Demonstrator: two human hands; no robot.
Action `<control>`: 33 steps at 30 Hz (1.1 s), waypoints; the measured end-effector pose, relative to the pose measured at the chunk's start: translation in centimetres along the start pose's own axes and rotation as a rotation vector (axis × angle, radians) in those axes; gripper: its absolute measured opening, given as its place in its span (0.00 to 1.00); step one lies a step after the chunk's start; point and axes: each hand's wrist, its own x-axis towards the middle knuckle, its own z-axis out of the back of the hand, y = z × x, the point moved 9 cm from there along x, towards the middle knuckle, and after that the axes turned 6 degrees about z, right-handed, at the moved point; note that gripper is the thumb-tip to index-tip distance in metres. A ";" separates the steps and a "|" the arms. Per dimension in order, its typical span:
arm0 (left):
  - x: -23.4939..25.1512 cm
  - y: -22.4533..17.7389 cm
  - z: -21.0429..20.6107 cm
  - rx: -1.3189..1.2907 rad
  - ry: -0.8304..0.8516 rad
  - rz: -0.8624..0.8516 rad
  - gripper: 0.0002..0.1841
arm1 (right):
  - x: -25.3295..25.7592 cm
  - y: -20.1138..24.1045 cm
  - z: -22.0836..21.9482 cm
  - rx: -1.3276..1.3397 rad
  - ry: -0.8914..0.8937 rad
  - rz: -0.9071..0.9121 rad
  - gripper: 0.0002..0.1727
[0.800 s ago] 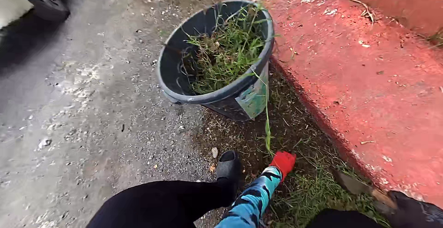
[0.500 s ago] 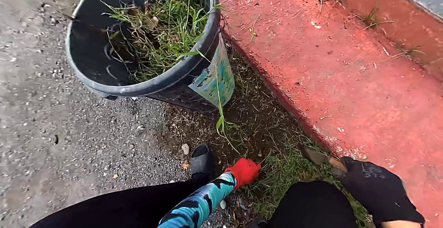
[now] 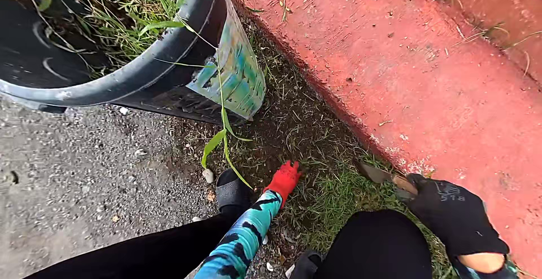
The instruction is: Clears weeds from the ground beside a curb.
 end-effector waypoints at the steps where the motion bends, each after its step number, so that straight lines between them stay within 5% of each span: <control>1: -1.3 -1.8 -1.0 0.050 0.052 -0.102 0.29 | 0.0 0.0 0.0 0.001 0.003 -0.001 0.28; 4: -3.3 -6.1 0.5 0.058 0.027 -0.242 0.28 | 0.1 -0.1 0.2 0.008 -0.010 0.007 0.28; 8: 2.5 -6.8 5.3 -0.134 -0.235 -0.100 0.24 | 0.4 -0.6 0.0 0.018 -0.019 0.006 0.27; 12: 5.0 -8.9 3.4 -0.049 -0.164 -0.207 0.24 | 0.2 -0.3 0.0 0.001 -0.036 0.003 0.27; 17: 0.1 -7.1 -0.9 0.015 0.118 -0.137 0.30 | -0.1 -0.8 -0.6 0.026 -0.012 -0.009 0.29; 20: -2.7 -5.3 -0.1 0.067 0.065 -0.148 0.30 | -0.3 -1.5 -1.2 0.036 -0.006 -0.013 0.31; 25: 2.0 -4.0 4.7 0.155 -0.210 -0.089 0.35 | -0.6 -1.0 -1.3 0.037 -0.041 0.001 0.27; 29: 5.5 -5.9 5.4 0.259 -0.216 -0.165 0.27 | -0.6 -1.2 -1.4 0.041 -0.091 0.016 0.27; 33: 7.5 -5.4 6.2 0.079 -0.159 -0.136 0.22 | -1.1 -7.1 -4.6 0.338 -0.214 0.012 0.34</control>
